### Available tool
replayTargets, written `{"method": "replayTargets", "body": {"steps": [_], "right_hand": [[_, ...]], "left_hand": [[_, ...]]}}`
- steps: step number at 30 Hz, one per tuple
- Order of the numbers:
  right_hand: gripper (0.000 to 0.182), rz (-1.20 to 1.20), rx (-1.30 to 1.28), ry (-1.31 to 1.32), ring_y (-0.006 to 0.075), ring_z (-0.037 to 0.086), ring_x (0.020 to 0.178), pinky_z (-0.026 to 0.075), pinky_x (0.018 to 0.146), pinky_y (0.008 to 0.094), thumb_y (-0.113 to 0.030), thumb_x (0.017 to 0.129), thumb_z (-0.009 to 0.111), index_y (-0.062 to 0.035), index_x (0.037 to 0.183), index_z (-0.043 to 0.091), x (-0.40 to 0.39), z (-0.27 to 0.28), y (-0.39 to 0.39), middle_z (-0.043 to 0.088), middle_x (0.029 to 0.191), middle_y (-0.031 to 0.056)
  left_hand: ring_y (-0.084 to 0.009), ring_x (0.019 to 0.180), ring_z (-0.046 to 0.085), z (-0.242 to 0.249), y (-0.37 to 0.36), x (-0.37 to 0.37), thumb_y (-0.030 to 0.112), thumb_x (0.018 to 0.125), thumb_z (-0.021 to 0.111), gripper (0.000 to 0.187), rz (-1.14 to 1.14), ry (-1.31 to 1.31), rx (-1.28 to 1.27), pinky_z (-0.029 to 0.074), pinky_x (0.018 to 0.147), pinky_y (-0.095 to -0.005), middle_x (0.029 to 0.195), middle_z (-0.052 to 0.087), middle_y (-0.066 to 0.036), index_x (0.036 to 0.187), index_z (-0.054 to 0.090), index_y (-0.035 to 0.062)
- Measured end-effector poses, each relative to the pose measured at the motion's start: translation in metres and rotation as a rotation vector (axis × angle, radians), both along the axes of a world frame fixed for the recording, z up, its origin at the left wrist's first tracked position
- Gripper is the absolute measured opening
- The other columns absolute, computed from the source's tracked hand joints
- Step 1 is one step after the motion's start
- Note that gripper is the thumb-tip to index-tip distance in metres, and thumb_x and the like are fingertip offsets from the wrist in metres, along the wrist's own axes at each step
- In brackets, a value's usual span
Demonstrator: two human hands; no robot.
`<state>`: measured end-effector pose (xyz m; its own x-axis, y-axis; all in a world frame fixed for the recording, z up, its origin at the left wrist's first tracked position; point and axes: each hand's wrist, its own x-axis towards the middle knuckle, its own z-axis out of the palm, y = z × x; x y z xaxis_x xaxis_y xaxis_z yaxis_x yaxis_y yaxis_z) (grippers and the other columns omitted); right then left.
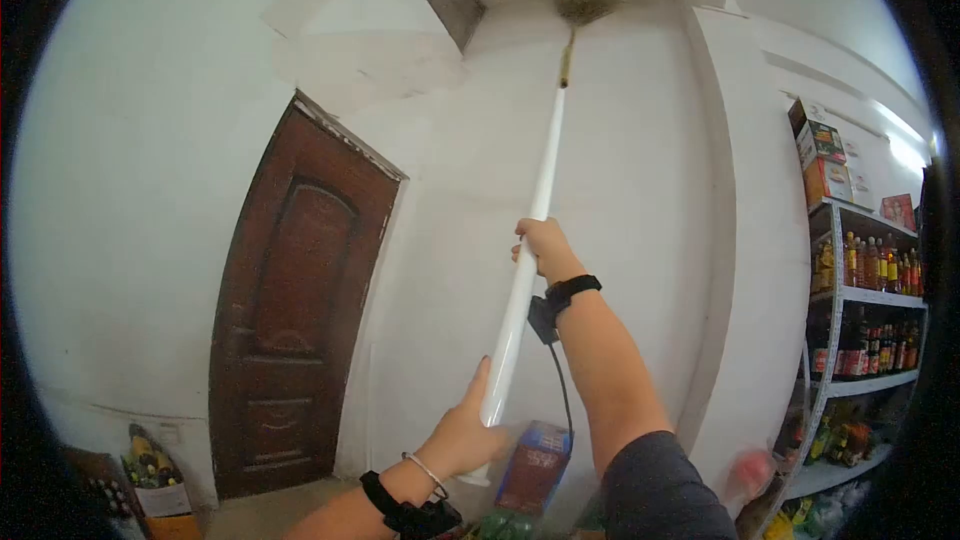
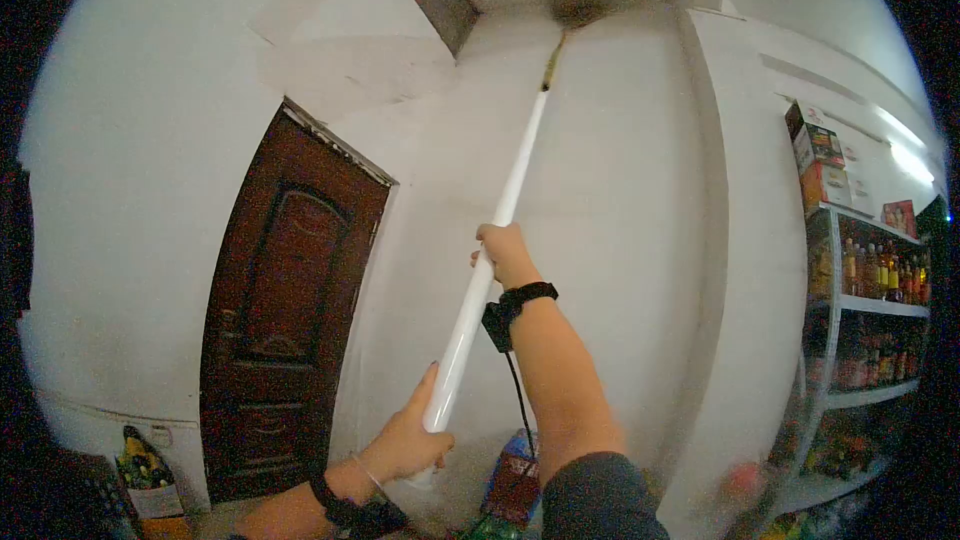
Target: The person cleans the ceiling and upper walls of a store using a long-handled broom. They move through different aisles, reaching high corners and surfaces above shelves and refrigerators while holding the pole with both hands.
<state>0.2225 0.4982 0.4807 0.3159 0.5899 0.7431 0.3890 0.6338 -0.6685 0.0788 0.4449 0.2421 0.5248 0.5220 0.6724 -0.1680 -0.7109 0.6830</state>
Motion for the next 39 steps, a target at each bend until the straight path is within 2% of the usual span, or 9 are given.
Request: {"method": "replayTargets", "body": {"steps": [7,14,18,21,24,32,36,37,39], "right_hand": [[0.035,0.099,-0.045,-0.039,0.0254,0.051,0.046,0.045,0.039,0.0358,-0.003,0.067,0.058,0.0150,0.091,0.039,-0.031,0.021,0.048,0.046,0.069,0.0179],[0.033,0.360,-0.135,-0.072,0.0254,0.050,0.047,0.046,0.040,0.0367,-0.007,0.072,0.058,0.0126,0.092,0.040,-0.046,-0.004,0.110,0.046,0.069,0.0158],[0.027,0.556,-0.221,0.048,0.0251,0.049,0.048,0.045,0.042,0.0372,-0.004,0.073,0.055,0.0101,0.092,0.042,-0.046,-0.034,0.136,0.045,0.069,0.0141],[0.024,0.655,-0.215,0.095,0.0231,0.049,0.047,0.046,0.043,0.0355,-0.002,0.071,0.055,0.0087,0.088,0.044,-0.035,-0.035,0.145,0.045,0.065,0.0121],[0.037,0.612,-0.188,0.128,0.0219,0.051,0.049,0.045,0.043,0.0328,-0.004,0.070,0.056,0.0152,0.096,0.038,-0.039,-0.035,0.111,0.046,0.066,0.0150],[0.028,1.028,-0.199,0.164,0.0174,0.047,0.048,0.044,0.043,0.0295,-0.002,0.071,0.054,0.0083,0.094,0.040,-0.057,-0.047,0.088,0.046,0.064,0.0109],[0.009,1.311,-0.071,0.116,0.0174,0.045,0.044,0.040,0.042,0.0292,-0.003,0.070,0.052,0.0019,0.071,0.045,-0.066,-0.014,0.077,0.044,0.056,0.0082],[0.009,1.331,-0.081,0.137,0.0177,0.045,0.043,0.041,0.042,0.0292,-0.003,0.070,0.052,0.0020,0.071,0.045,-0.070,-0.008,0.071,0.045,0.056,0.0084],[0.008,1.370,-0.101,0.182,0.0182,0.045,0.042,0.041,0.042,0.0291,-0.003,0.069,0.051,0.0021,0.070,0.045,-0.081,0.005,0.049,0.046,0.057,0.0089]], "left_hand": [[-0.0202,0.049,0.053,0.026,-0.007,-0.018,-0.004,0.064,0.050,0.087,-0.138,-0.155,-0.197,0.044,0.043,-0.0311,0.077,0.050,-0.014,0.133,-0.001,0.0125],[-0.0209,0.047,0.053,0.013,0.015,-0.032,-0.002,0.066,0.051,0.086,0.001,-0.144,-0.207,0.044,0.043,-0.0316,0.079,0.050,-0.016,0.134,0.000,0.0132],[-0.0194,0.053,0.056,-0.028,0.038,-0.026,0.002,0.067,0.052,0.085,0.374,-0.044,-0.095,0.046,0.048,-0.0307,0.081,0.056,-0.019,0.134,0.002,0.0168],[-0.0314,0.067,0.059,-0.030,0.015,-0.012,0.012,0.067,0.055,0.086,0.595,0.095,-0.063,0.046,0.061,-0.0354,0.084,0.056,-0.026,0.134,0.001,0.0154],[-0.0414,0.080,0.055,-0.026,-0.005,-0.001,0.016,0.067,0.054,0.086,0.719,0.213,-0.001,0.043,0.073,-0.0399,0.086,0.054,-0.030,0.132,-0.002,0.0052],[-0.0379,0.076,0.056,-0.045,-0.041,0.011,0.017,0.068,0.053,0.084,1.083,0.343,0.187,0.045,0.066,-0.0402,0.080,0.054,-0.032,0.129,0.000,-0.0043],[-0.0290,0.070,0.059,-0.013,-0.075,0.015,0.020,0.068,0.058,0.093,0.908,0.053,-0.144,0.046,0.063,-0.0324,0.078,0.056,-0.025,0.127,-0.007,-0.0083],[-0.0242,0.064,0.058,-0.029,-0.042,0.003,0.016,0.069,0.058,0.083,0.649,-0.052,-0.131,0.047,0.059,-0.0308,0.071,0.055,-0.017,0.125,0.003,-0.0106],[-0.0203,0.057,0.056,-0.008,-0.087,0.003,0.008,0.070,0.054,0.063,0.211,-0.197,-0.449,0.047,0.050,-0.0326,0.074,0.050,-0.011,0.121,0.019,-0.0024]]}}
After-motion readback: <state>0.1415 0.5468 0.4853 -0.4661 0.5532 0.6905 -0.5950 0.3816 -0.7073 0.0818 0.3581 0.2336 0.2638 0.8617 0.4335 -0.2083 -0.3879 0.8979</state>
